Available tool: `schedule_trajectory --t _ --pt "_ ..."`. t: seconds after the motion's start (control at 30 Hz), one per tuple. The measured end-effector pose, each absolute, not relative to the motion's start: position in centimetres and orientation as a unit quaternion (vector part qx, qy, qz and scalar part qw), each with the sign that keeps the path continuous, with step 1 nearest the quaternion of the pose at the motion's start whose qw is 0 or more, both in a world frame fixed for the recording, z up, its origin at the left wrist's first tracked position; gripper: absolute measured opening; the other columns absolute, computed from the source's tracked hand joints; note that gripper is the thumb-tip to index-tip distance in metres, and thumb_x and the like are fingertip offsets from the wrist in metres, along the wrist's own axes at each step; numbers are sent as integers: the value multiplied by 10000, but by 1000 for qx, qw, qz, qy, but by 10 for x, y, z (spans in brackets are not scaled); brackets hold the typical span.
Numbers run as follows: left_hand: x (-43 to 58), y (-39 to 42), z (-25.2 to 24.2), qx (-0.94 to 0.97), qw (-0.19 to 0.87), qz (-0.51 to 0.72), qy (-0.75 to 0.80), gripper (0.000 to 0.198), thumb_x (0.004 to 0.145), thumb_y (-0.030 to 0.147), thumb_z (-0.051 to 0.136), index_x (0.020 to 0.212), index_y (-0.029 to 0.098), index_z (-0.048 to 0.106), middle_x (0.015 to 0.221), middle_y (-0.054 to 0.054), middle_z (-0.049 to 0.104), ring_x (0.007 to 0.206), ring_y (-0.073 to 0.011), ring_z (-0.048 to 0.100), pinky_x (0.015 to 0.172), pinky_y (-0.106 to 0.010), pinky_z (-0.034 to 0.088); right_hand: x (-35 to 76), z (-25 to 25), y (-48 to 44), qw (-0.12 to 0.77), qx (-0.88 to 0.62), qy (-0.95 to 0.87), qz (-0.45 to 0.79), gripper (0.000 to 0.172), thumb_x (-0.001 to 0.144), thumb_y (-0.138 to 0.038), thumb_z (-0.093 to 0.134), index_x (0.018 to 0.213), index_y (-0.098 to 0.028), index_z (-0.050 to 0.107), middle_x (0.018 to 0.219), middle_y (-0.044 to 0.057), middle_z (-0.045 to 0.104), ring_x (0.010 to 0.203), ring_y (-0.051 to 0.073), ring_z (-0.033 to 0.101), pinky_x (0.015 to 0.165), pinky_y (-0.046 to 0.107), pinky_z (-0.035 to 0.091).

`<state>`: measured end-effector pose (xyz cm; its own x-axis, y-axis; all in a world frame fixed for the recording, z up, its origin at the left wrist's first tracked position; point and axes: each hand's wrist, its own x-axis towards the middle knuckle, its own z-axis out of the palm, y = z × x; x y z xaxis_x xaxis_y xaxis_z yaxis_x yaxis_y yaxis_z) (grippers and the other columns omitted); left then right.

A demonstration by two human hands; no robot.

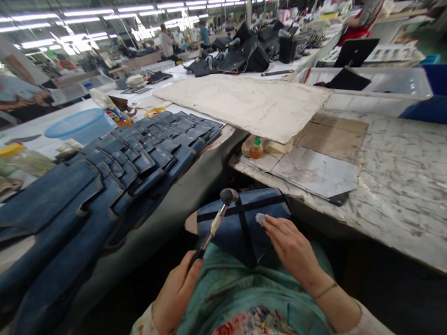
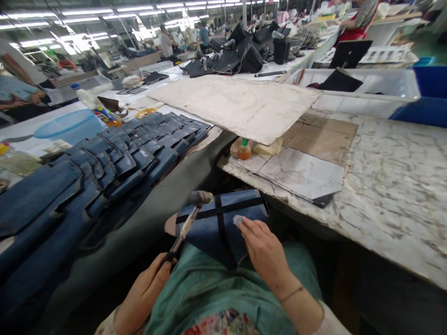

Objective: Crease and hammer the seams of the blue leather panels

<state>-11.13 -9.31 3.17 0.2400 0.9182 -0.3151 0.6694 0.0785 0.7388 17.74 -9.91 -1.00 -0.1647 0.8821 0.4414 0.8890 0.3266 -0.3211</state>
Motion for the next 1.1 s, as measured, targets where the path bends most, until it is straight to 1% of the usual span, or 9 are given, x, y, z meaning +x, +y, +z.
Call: schedule_trajectory --t 0.13,0.27,0.4,0.47,0.6,0.77,0.93,1.03,1.1 --pt "-110 -94 31 683 429 64 588 331 887 452 333 956 197 532 830 -38 653 766 -175 609 734 -257 440 178 -12 -100 285 -582 -762 -1 351 887 -128 414 1194 -185 576 1204 56 591 1042 188 546 917 361 489" --pt "-107 -90 34 700 419 77 573 357 906 449 280 1035 196 496 862 -43 644 798 -173 606 752 -259 428 179 -12 -100 290 -584 -758 -5 346 895 -141 410 1194 -191 577 1196 59 597 1041 193 551 917 373 490" --pt "-100 -81 36 707 409 42 576 330 886 448 330 925 189 531 778 -38 636 734 -181 606 690 -260 428 179 -11 -101 307 -581 -754 -6 354 897 -147 402 1201 -208 574 1175 62 611 1029 184 566 901 363 506" --pt "-95 -77 37 708 426 56 561 336 889 451 329 891 188 537 764 -29 630 715 -170 594 673 -253 427 179 -10 -101 313 -577 -754 -8 351 892 -143 405 1184 -208 587 1162 62 619 1016 183 574 892 360 513" --pt "-81 -70 34 711 442 121 534 353 899 453 311 917 181 536 780 -20 616 721 -150 567 704 -251 428 179 -9 -102 316 -579 -751 -10 350 886 -133 407 1175 -199 594 1167 62 616 1015 184 574 891 358 516" --pt "-61 -62 34 748 401 70 524 319 895 435 327 798 193 511 654 12 545 618 -134 524 630 -249 399 181 -11 -101 311 -584 -750 -8 348 887 -134 409 1169 -208 598 1167 58 615 1035 180 566 915 354 503" --pt "-29 -55 42 783 381 83 485 311 912 422 307 860 191 509 705 -7 567 657 -147 546 629 -255 385 183 -13 -102 303 -578 -757 -13 356 886 -133 404 1192 -194 577 1178 63 607 1051 196 557 917 375 496" --pt "-24 -54 38 775 371 54 508 303 907 412 324 819 192 513 645 -1 547 614 -146 534 597 -250 375 185 -14 -102 301 -572 -763 -19 346 886 -143 411 1184 -192 579 1180 65 604 1045 202 559 917 389 492" --pt "-32 -58 36 769 375 59 515 319 903 425 333 781 194 516 635 4 543 600 -137 522 592 -242 377 187 -15 -102 300 -566 -768 -20 347 888 -149 410 1188 -201 575 1185 60 602 1041 197 560 919 387 490"
